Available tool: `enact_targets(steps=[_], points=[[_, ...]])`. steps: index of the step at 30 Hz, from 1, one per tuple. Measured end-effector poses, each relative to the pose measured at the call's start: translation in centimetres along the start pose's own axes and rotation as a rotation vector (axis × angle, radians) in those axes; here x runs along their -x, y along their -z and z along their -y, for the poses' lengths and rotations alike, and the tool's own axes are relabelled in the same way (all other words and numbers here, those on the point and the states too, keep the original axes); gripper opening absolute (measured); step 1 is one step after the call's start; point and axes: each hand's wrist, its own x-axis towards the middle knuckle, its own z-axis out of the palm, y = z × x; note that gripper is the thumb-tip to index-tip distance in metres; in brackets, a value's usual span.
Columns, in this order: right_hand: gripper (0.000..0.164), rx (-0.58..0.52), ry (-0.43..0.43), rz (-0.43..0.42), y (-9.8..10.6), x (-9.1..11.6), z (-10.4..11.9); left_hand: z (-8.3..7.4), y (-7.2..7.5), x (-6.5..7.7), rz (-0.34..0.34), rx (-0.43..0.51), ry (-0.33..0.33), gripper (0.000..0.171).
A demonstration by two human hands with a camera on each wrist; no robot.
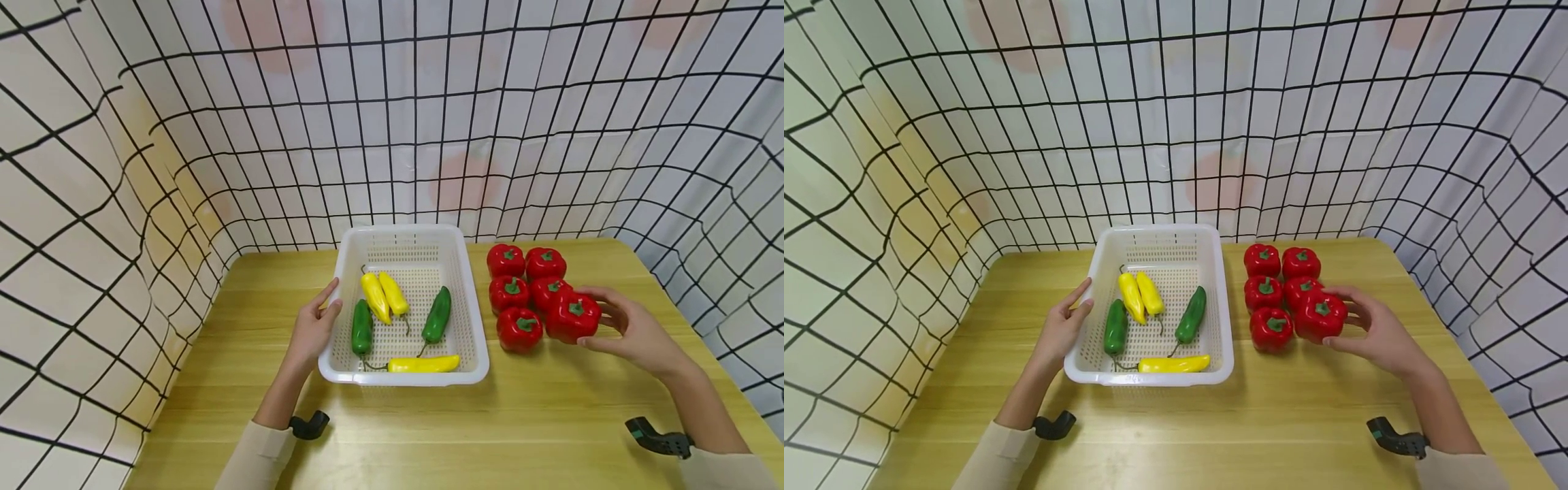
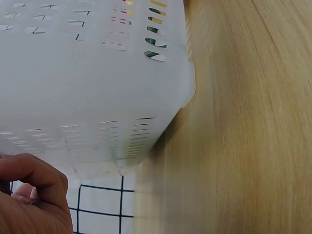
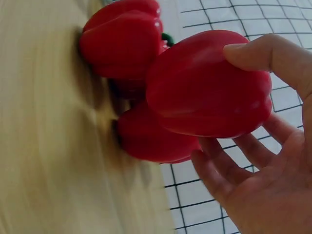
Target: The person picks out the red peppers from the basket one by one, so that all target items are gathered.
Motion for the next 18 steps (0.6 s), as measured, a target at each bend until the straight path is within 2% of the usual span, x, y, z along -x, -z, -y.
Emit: enact_targets(steps=[11, 18], points=[[0.074, -0.067, -0.021, 0.018, -0.9, 0.5, -2.2, -0.1, 0.1, 0.1, 0.000, 0.004, -0.005, 0.049], [0.076, -0.107, 0.019, 0.061, -1.2, 0.7, -3.4, -0.1, 0.1, 0.1, -0.004, -0.002, -0.006, 0.049]])
